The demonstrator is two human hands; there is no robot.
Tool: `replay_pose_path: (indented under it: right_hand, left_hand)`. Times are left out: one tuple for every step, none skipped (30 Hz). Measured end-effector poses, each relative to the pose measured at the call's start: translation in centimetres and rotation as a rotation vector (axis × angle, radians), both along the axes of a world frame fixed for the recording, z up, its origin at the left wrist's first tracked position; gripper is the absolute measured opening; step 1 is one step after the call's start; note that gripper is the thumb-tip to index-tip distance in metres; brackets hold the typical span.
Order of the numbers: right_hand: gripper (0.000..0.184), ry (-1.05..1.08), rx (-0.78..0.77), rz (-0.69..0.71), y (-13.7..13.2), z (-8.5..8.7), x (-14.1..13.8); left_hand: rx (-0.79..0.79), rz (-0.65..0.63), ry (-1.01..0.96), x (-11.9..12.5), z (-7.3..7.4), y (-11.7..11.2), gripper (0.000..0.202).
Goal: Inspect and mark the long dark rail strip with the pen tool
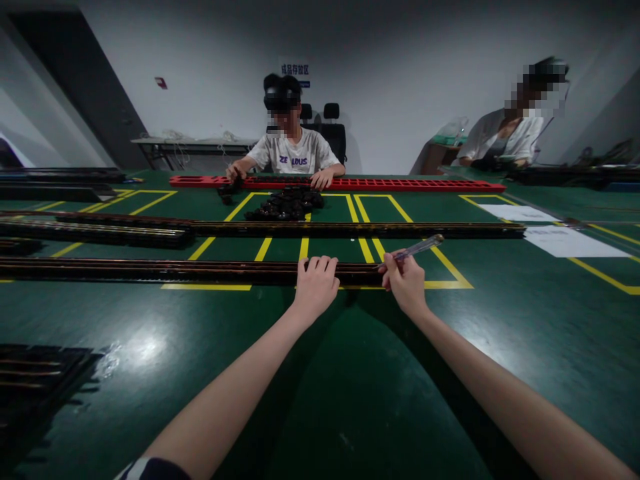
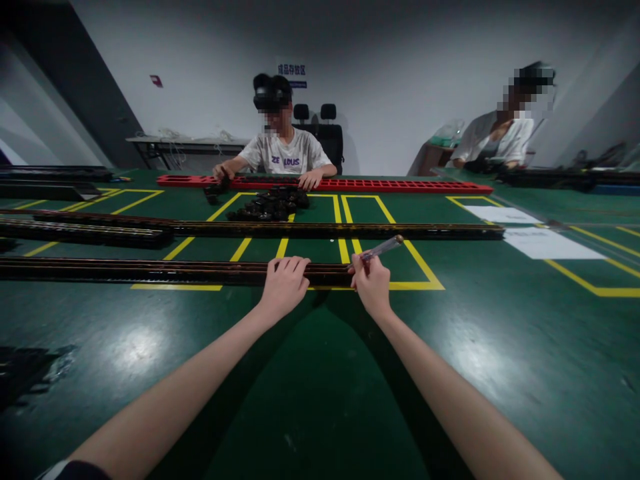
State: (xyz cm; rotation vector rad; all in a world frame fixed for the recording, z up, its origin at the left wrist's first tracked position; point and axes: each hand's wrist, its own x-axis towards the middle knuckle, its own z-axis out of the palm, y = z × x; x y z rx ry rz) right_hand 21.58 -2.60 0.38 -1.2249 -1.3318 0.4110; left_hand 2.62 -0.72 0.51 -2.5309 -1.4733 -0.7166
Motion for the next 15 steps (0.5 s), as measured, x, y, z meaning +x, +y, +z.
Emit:
replay_pose_path:
  right_hand:
    - [0.037, 0.002, -0.001, -0.001, 0.01, -0.02, 0.01]
    - [0.037, 0.005, -0.003, -0.003, 0.03, -0.04, 0.03]
    - [0.038, 0.009, -0.003, -0.007, 0.05, -0.05, 0.04]
    - [0.038, 0.014, -0.003, -0.011, 0.06, -0.06, 0.05]
    - [0.038, 0.02, -0.001, -0.018, 0.08, -0.07, 0.05]
    - [0.037, 0.027, 0.002, -0.027, 0.08, -0.06, 0.06]
    - [0.037, 0.033, 0.006, -0.039, 0.08, -0.05, 0.06]
    - [0.037, 0.037, 0.01, -0.052, 0.08, -0.04, 0.06]
    - [0.037, 0.041, 0.013, -0.068, 0.06, -0.02, 0.06]
    - [0.037, 0.043, 0.018, -0.083, 0.04, 0.01, 0.06]
    - [0.037, 0.042, 0.025, -0.097, 0.02, 0.03, 0.06]
    - [0.037, 0.039, 0.033, -0.111, -0.01, 0.06, 0.06]
    - [0.037, 0.037, 0.043, -0.125, -0.03, 0.07, 0.06]
    - [0.037, 0.035, 0.05, -0.135, -0.05, 0.09, 0.06]
    - [0.037, 0.032, 0.054, -0.139, -0.06, 0.1, 0.07]
  left_hand:
    - [-0.001, 0.002, 0.003, 0.0, 0.04, -0.01, 0.037]
    - [-0.003, 0.004, 0.008, -0.01, 0.07, -0.03, 0.037]
    - [-0.004, 0.006, 0.012, -0.01, 0.1, -0.05, 0.037]
    - [-0.006, 0.006, 0.016, -0.02, 0.13, -0.07, 0.037]
    - [-0.006, 0.005, 0.018, -0.02, 0.14, -0.08, 0.037]
    - [-0.002, 0.005, 0.021, -0.02, 0.13, -0.09, 0.037]
    - [0.004, 0.005, 0.022, -0.02, 0.12, -0.1, 0.037]
    - [0.009, 0.006, 0.024, -0.01, 0.1, -0.09, 0.037]
    - [0.012, 0.006, 0.024, 0.0, 0.07, -0.07, 0.037]
    - [0.011, 0.004, 0.025, 0.01, 0.03, -0.05, 0.038]
    - [0.006, 0.002, 0.023, 0.02, -0.01, -0.01, 0.038]
    - [-0.001, -0.001, 0.02, 0.02, -0.04, 0.02, 0.038]
    - [-0.008, -0.004, 0.016, 0.02, -0.08, 0.06, 0.039]
    - [-0.014, -0.007, 0.012, 0.02, -0.1, 0.09, 0.039]
    - [-0.018, -0.01, 0.009, 0.0, -0.12, 0.12, 0.039]
